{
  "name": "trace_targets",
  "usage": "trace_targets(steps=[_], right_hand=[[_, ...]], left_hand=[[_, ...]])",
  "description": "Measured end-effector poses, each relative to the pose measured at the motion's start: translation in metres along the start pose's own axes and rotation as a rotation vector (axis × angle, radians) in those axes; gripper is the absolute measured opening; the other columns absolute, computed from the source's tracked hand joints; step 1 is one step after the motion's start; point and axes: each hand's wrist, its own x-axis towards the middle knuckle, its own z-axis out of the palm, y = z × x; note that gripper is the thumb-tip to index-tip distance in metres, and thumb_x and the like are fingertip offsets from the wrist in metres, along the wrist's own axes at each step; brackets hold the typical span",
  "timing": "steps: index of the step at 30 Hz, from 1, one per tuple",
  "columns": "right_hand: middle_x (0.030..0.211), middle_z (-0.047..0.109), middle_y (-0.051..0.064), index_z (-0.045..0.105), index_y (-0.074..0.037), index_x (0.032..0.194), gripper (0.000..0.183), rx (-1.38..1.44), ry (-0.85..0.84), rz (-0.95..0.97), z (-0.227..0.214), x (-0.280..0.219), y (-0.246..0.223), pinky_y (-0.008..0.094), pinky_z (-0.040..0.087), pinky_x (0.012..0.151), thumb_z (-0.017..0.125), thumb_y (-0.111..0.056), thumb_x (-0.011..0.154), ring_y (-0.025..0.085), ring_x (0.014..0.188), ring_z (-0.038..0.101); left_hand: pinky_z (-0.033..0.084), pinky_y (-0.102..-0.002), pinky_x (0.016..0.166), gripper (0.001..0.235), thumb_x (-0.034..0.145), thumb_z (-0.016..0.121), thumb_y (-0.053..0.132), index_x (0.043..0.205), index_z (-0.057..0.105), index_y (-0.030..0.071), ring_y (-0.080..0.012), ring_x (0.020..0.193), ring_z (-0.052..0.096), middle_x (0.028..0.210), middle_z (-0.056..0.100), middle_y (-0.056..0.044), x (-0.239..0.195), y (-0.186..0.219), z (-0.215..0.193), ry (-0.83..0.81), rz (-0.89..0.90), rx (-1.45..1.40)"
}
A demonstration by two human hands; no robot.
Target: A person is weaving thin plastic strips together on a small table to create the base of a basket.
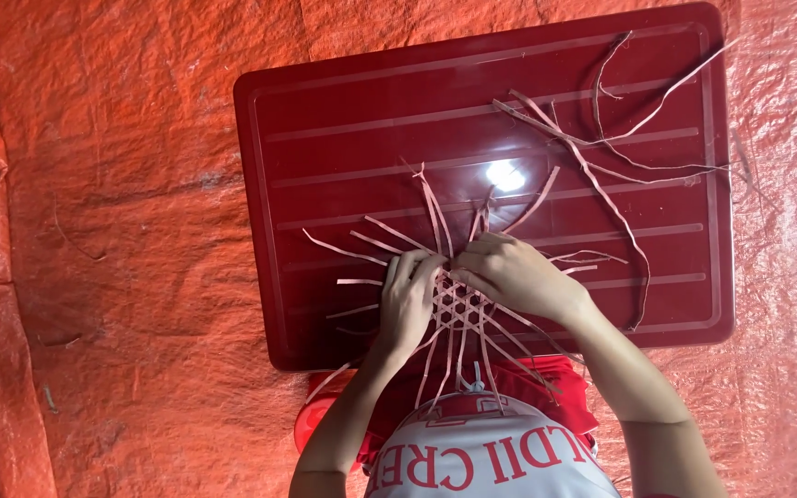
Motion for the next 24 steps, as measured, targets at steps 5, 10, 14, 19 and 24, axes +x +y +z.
trace_targets(steps=[5,10,14,19,24], right_hand=[[0.076,0.061,0.018,0.058,-0.002,0.087,0.020,0.411,0.015,0.152,-0.014,0.008,-0.005,0.042,0.047,0.065,0.048,-0.019,0.085,0.034,0.073,0.059],[0.084,0.063,0.019,0.056,-0.001,0.103,0.025,0.634,0.054,0.292,-0.007,0.022,-0.008,0.042,0.048,0.070,0.049,-0.016,0.084,0.032,0.075,0.062],[0.096,0.061,0.017,0.049,-0.007,0.113,0.036,0.645,0.030,0.347,0.013,0.025,0.000,0.046,0.045,0.073,0.053,-0.022,0.081,0.034,0.085,0.059],[0.081,0.060,0.012,0.051,-0.004,0.111,0.035,0.748,0.064,0.407,0.028,0.022,0.005,0.037,0.046,0.065,0.056,-0.018,0.080,0.019,0.070,0.053],[0.070,0.048,0.004,0.056,-0.004,0.081,0.016,0.866,0.146,0.344,0.049,0.006,0.022,0.027,0.042,0.058,0.066,-0.015,0.073,0.013,0.064,0.049]], left_hand=[[0.044,-0.024,0.067,0.013,0.078,0.056,0.003,0.087,0.059,0.013,-0.0151,0.076,0.053,0.084,0.053,0.001,0.000,-0.006,0.000,0.061,0.079,-0.023],[0.045,-0.024,0.065,0.018,0.072,0.059,-0.006,0.080,0.061,0.010,-0.0169,0.075,0.054,0.080,0.055,-0.002,-0.003,-0.005,0.003,0.110,0.184,0.019],[0.047,-0.025,0.065,0.018,0.071,0.061,-0.004,0.080,0.059,0.011,-0.0169,0.076,0.055,0.080,0.055,-0.002,-0.005,-0.005,0.002,0.161,0.227,0.062],[0.048,-0.023,0.063,0.014,0.075,0.060,-0.002,0.082,0.060,0.010,-0.0170,0.072,0.056,0.078,0.056,-0.004,-0.003,0.005,-0.006,0.223,0.292,0.093],[0.049,-0.023,0.060,0.012,0.075,0.059,-0.003,0.081,0.060,0.007,-0.0169,0.069,0.057,0.079,0.057,-0.005,-0.005,0.004,-0.004,0.260,0.267,0.070]])
